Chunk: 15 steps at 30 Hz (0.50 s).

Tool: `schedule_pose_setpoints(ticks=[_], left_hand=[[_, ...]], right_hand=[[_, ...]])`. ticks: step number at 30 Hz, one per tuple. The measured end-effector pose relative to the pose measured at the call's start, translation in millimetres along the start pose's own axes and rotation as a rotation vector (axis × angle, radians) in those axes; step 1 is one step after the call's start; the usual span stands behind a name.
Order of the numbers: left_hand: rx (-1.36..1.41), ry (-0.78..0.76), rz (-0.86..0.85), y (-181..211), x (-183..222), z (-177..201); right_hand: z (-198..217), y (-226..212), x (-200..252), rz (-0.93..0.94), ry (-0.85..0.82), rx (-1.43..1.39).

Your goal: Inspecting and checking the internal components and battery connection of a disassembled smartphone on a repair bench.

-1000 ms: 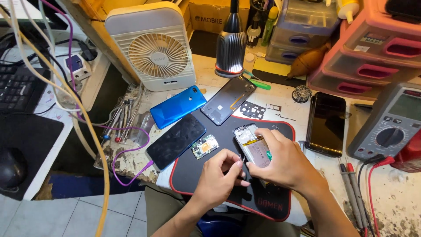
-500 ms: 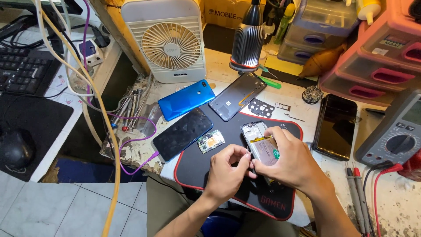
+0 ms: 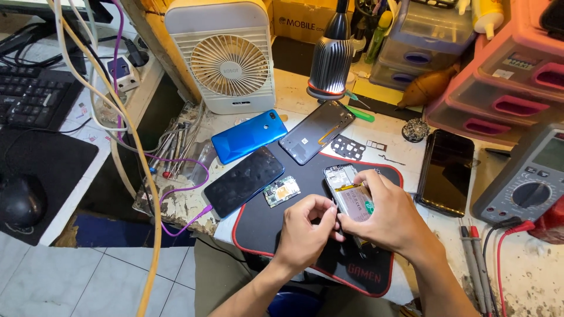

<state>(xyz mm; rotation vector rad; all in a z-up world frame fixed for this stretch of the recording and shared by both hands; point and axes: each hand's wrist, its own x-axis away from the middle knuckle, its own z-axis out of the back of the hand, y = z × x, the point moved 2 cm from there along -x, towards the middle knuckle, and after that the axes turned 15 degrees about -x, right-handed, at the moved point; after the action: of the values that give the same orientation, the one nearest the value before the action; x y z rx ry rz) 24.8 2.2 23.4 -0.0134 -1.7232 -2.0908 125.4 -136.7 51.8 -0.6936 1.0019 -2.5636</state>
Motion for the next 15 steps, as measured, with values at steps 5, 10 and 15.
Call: schedule_pose_setpoints(ticks=[5,10,15], left_hand=[[0.06,-0.052,0.017,-0.2,-0.4,0.1],[-0.058,0.021,-0.08,0.2,3.4,-2.8],[-0.062,0.042,-0.089,-8.1,1.2,-4.4]], right_hand=[[0.4,-0.9,0.6,-0.011,-0.022,0.005],[1.7,2.6,0.3,-0.008,-0.009,0.004],[1.5,1.4,0.0,0.004,-0.016,-0.004]])
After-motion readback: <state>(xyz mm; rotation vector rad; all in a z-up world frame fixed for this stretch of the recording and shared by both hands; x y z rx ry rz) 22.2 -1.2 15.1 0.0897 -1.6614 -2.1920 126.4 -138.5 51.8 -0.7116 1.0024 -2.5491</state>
